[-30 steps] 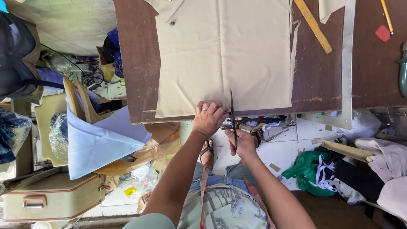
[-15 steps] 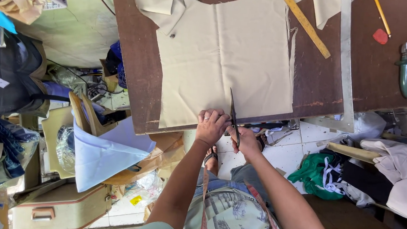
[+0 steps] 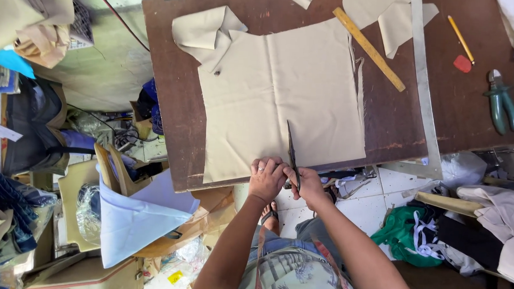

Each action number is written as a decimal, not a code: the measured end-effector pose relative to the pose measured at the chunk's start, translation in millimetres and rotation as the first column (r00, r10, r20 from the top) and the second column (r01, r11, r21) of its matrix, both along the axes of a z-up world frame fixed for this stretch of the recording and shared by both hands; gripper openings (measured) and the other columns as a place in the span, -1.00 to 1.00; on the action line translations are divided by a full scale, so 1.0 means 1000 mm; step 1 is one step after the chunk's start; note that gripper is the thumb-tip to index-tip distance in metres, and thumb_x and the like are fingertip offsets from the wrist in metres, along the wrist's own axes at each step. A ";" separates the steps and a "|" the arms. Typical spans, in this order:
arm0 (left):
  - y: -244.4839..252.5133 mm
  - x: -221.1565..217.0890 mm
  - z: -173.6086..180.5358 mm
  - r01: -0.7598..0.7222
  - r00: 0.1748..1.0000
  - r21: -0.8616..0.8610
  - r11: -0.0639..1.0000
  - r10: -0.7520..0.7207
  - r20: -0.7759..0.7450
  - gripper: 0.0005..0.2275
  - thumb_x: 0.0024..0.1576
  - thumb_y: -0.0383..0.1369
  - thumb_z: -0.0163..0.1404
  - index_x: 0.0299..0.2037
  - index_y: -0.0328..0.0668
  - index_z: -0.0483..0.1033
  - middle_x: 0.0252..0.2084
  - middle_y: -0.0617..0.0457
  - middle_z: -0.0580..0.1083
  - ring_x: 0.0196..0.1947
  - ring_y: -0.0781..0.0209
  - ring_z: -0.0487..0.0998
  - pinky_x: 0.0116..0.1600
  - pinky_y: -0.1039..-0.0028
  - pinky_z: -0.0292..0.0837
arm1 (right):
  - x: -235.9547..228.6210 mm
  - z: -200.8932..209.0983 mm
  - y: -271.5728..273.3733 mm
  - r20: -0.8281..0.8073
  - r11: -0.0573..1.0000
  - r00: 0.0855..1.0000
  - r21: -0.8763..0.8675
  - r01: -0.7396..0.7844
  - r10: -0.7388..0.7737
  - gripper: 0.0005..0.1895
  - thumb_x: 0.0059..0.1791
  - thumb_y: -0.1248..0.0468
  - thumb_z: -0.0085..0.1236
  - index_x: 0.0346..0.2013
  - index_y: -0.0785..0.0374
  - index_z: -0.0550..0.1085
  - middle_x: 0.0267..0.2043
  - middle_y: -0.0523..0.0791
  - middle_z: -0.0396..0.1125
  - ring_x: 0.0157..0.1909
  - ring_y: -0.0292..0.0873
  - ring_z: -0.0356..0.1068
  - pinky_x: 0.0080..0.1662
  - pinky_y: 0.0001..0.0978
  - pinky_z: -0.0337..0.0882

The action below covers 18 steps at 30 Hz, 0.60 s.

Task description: The person cuts a piece of beige fabric on a wooden table using scissors. They briefly pick up a smartphone to look at it before resuming cutting the fabric. The person then uses a ruler and pencil to mark the fabric before cutting it again.

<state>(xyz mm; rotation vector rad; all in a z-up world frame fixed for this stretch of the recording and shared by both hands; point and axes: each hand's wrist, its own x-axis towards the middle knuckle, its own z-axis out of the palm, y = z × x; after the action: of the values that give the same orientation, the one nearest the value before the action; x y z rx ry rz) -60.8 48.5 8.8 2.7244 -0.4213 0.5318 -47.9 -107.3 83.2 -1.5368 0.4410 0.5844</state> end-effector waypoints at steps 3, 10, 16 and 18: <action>0.001 0.000 0.001 0.010 1.000 0.000 1.000 -0.010 -0.019 -0.84 0.16 -0.11 0.00 -0.08 0.27 0.48 -0.13 0.20 0.36 -0.02 0.14 0.37 0.25 0.20 0.16 | 0.003 0.014 0.000 -0.008 1.000 1.000 -0.019 -0.024 0.024 -0.44 0.01 -0.07 0.30 -0.61 0.34 0.46 -0.79 0.01 0.27 -0.82 -0.15 0.31 -0.68 -0.46 0.33; 0.000 0.001 0.018 0.011 1.000 -0.041 0.999 -0.010 0.029 -0.83 0.18 -0.11 0.01 -0.07 0.27 0.50 -0.17 0.18 0.36 -0.04 0.10 0.38 0.24 0.20 0.18 | 0.032 0.007 0.007 -0.012 0.999 1.000 0.032 -0.003 0.003 -0.44 0.01 -0.10 0.28 -0.56 0.34 0.46 -0.80 -0.01 0.25 -0.82 -0.16 0.31 -0.70 -0.49 0.28; 0.000 0.004 0.014 0.009 1.000 -0.068 0.998 -0.008 0.024 -0.82 0.21 -0.08 0.02 -0.05 0.28 0.51 -0.15 0.16 0.37 -0.02 0.09 0.37 0.24 0.20 0.16 | 0.038 0.013 0.008 -0.042 1.000 0.999 -0.020 -0.018 0.018 -0.49 0.00 -0.01 0.32 -0.58 0.35 0.43 -0.79 0.01 0.27 -0.84 -0.16 0.28 -0.72 -0.48 0.26; 0.000 0.004 0.016 0.005 0.999 -0.071 0.997 -0.002 0.040 -0.84 0.20 -0.09 0.01 -0.07 0.27 0.51 -0.16 0.17 0.37 -0.04 0.10 0.37 0.23 0.21 0.17 | 0.047 0.019 0.007 -0.055 1.000 0.998 0.009 -0.016 0.017 -0.45 0.00 -0.08 0.30 -0.56 0.36 0.44 -0.79 0.02 0.26 -0.84 -0.14 0.28 -0.72 -0.46 0.26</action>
<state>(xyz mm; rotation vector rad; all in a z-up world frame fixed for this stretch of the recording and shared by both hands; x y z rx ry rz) -56.9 48.4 25.0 2.6487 -0.4092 0.5893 -0.8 -100.1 102.0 -1.5201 0.4673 0.6421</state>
